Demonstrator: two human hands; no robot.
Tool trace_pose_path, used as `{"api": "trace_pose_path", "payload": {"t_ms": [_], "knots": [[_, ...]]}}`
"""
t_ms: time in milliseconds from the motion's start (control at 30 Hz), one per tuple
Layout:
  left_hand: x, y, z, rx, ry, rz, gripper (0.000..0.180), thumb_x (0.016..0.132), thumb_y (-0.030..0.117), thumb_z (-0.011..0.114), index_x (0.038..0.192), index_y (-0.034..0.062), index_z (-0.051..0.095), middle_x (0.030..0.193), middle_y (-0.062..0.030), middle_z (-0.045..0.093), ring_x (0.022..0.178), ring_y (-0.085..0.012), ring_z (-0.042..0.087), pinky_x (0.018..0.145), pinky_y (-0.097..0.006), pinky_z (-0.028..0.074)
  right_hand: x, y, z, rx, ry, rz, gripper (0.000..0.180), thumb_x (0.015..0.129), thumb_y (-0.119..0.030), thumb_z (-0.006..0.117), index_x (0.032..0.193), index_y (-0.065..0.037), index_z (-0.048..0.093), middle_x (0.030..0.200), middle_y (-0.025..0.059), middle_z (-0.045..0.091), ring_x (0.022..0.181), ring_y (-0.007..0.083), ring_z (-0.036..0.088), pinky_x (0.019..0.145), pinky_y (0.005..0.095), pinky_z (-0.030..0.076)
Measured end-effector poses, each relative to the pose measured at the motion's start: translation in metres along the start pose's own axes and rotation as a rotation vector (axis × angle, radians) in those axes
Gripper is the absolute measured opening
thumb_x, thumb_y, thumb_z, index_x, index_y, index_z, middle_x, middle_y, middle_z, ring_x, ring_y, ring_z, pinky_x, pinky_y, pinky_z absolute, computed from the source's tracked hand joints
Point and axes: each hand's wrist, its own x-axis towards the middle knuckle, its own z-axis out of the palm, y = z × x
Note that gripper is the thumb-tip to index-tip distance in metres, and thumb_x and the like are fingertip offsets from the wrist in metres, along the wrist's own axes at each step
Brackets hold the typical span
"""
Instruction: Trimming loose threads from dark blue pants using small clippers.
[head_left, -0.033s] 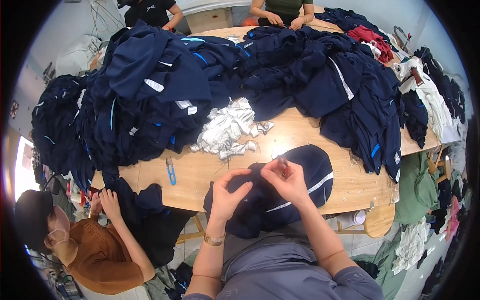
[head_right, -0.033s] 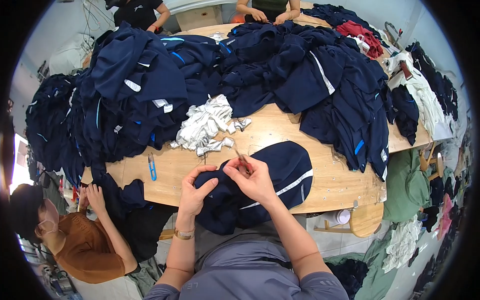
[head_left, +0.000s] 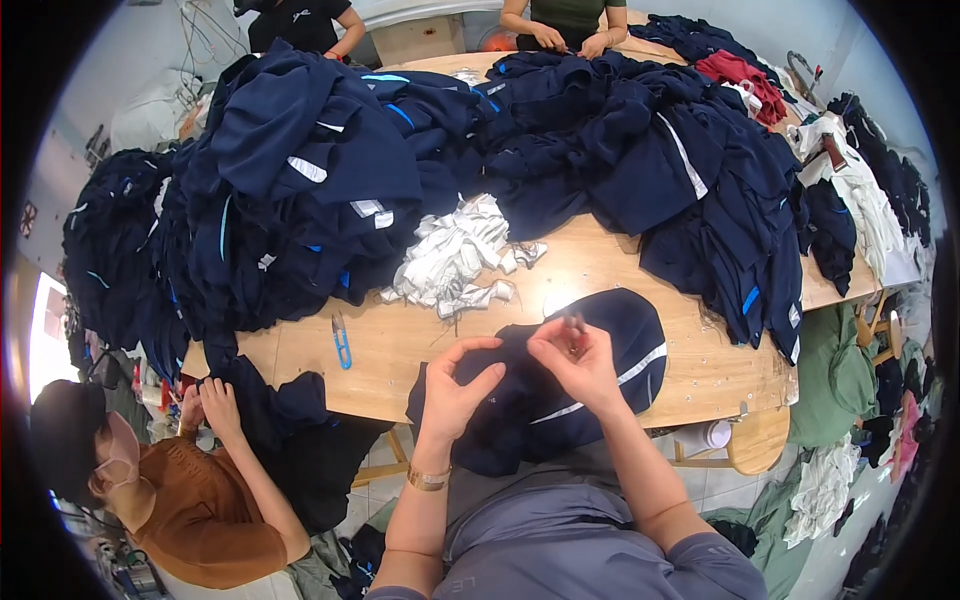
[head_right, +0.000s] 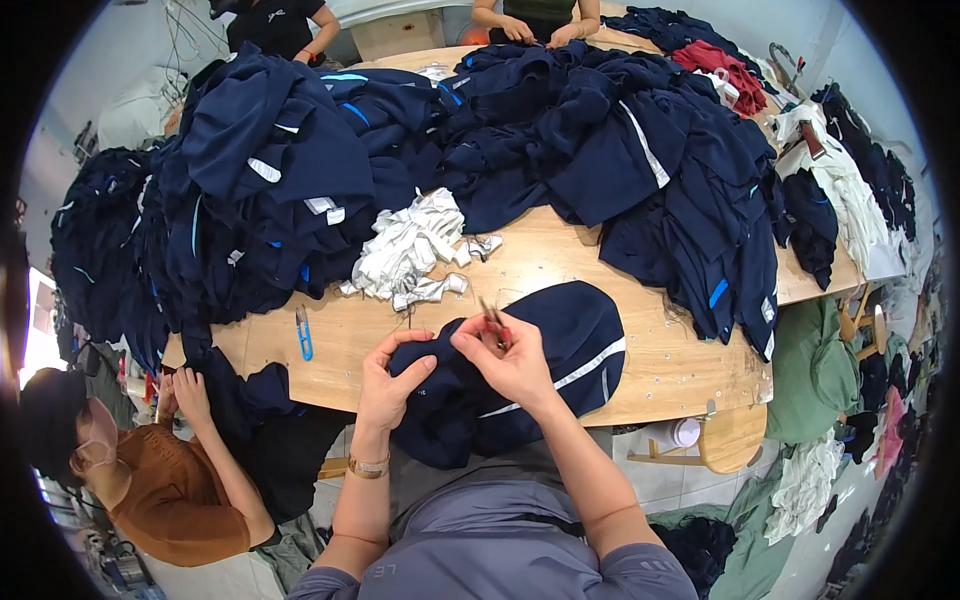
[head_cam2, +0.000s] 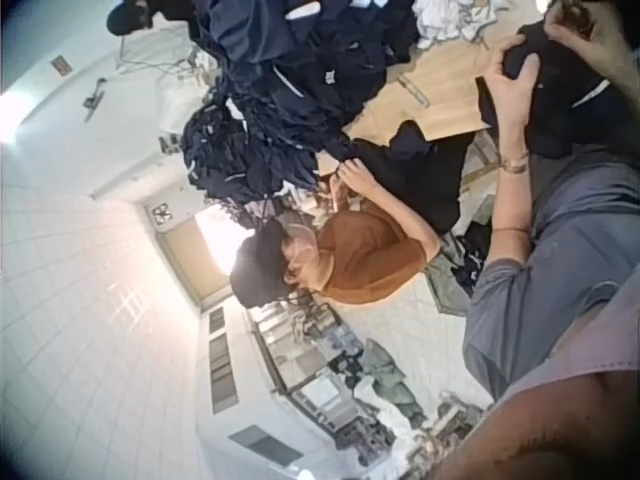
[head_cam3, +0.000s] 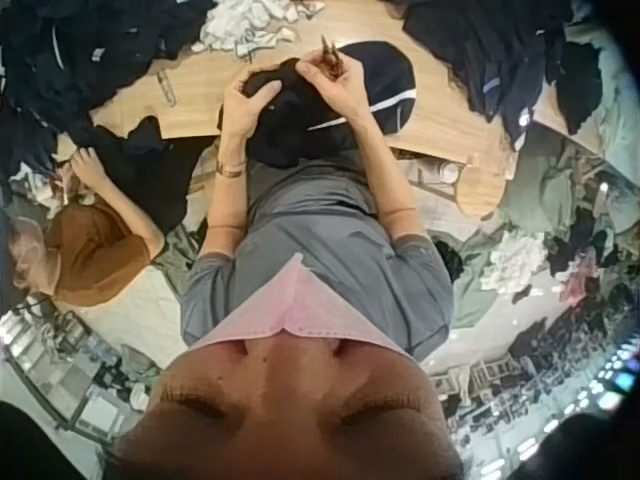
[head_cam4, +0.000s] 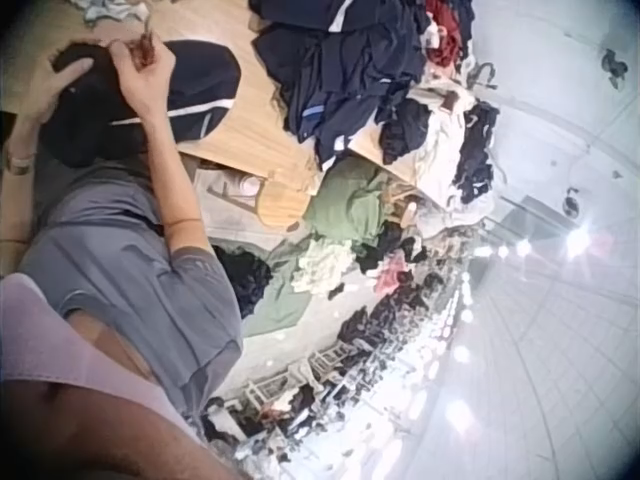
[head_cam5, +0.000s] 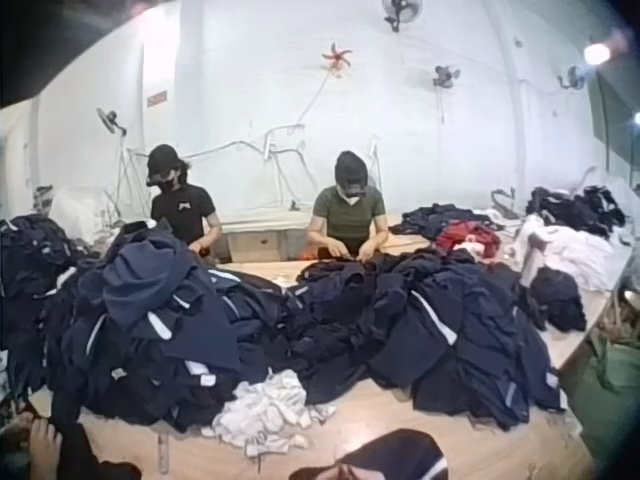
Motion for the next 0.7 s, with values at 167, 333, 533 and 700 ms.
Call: {"api": "trace_pose_path", "payload": {"t_ms": [167,333,533,700], "knots": [[0.001,0.006,0.004,-0.012,0.014,-0.03,0.024,0.073,0.002,0.069,0.096,-0.0013,0.063,0.098,-0.0061,0.064,0.096,-0.0127,0.055,0.091,-0.027,0.039,-0.007,-0.003,-0.018,0.002,-0.042,-0.055,0.017,0.087,-0.016,0.056,0.088,0.001,0.058,0.07,-0.0023,0.055,0.06,0.0021,0.045,0.054,0.0183,0.034],[0.0,0.009,0.004,-0.029,0.002,-0.062,0.023,0.073,-0.001,0.069,0.095,-0.0025,0.064,0.097,-0.0078,0.065,0.092,-0.0122,0.057,0.086,-0.025,0.043,-0.007,-0.007,-0.019,-0.592,-0.032,-0.244,0.026,0.083,-0.026,0.061,0.081,-0.001,0.055,0.063,0.0094,0.051,0.054,0.022,0.051,0.051,0.0301,0.039],[0.0,0.014,0.002,-0.028,-0.056,-0.036,0.024,0.074,-0.006,0.067,0.097,-0.0045,0.064,0.098,-0.0103,0.065,0.09,-0.0128,0.059,0.082,-0.024,0.046,-0.002,-0.014,-0.023,-0.868,-0.117,-0.447,0.034,0.076,-0.036,0.067,0.07,-0.006,0.053,0.063,0.0057,0.052,0.053,0.0228,0.053,0.048,0.0309,0.04],[0.0,0.019,0.002,-0.057,-0.13,-0.053,0.024,0.075,-0.007,0.065,0.098,-0.005,0.064,0.1,-0.0128,0.065,0.092,-0.0132,0.06,0.082,-0.023,0.047,0.001,-0.016,-0.023,-0.982,-0.191,-0.537,0.036,0.074,-0.04,0.067,0.068,-0.008,0.053,0.06,0.0045,0.049,0.053,0.0222,0.053,0.047,0.032,0.04]]}}
